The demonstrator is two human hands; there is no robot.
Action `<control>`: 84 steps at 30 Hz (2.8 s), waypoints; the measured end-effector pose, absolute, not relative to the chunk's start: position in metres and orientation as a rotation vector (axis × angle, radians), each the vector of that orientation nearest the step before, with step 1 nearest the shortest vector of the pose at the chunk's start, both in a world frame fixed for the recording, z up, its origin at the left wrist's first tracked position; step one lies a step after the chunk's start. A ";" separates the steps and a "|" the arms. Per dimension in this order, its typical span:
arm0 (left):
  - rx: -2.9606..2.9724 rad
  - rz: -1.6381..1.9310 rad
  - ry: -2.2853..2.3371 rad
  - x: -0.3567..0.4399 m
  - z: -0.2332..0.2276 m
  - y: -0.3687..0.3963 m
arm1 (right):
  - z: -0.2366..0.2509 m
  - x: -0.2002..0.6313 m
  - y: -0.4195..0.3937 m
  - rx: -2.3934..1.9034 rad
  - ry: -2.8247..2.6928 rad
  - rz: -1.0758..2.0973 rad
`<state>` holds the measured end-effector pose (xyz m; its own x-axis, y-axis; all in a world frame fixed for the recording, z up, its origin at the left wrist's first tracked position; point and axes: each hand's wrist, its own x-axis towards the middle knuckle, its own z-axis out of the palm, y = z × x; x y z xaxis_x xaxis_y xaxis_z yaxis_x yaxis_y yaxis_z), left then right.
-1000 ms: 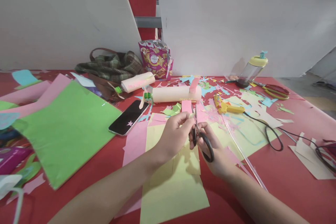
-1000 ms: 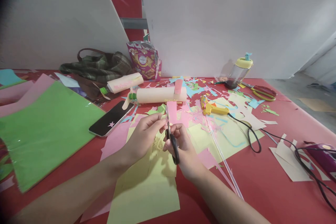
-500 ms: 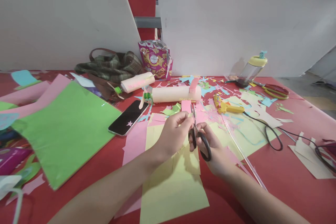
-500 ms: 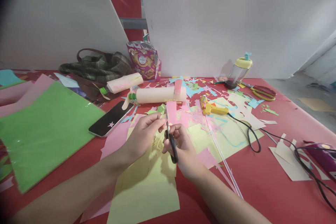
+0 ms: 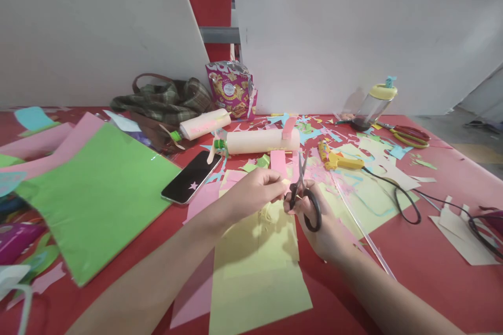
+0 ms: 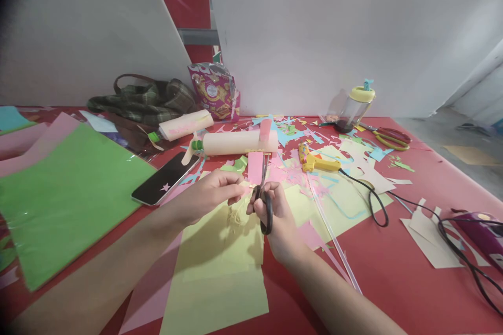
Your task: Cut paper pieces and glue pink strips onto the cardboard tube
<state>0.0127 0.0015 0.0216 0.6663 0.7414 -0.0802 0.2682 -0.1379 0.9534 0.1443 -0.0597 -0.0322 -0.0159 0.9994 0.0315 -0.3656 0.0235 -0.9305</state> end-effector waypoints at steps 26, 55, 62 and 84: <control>1.956 0.248 0.901 0.002 0.022 0.012 | -0.036 0.145 -0.059 -0.961 -0.824 1.281; 2.091 0.275 0.929 0.002 0.022 0.015 | -0.034 0.144 -0.060 -1.002 -0.833 1.309; 2.067 0.377 1.012 -0.008 0.037 0.021 | -0.030 0.141 -0.063 -0.962 -1.027 1.486; 2.111 0.284 1.018 -0.013 0.040 0.019 | -0.028 0.144 -0.066 -0.830 -1.219 1.628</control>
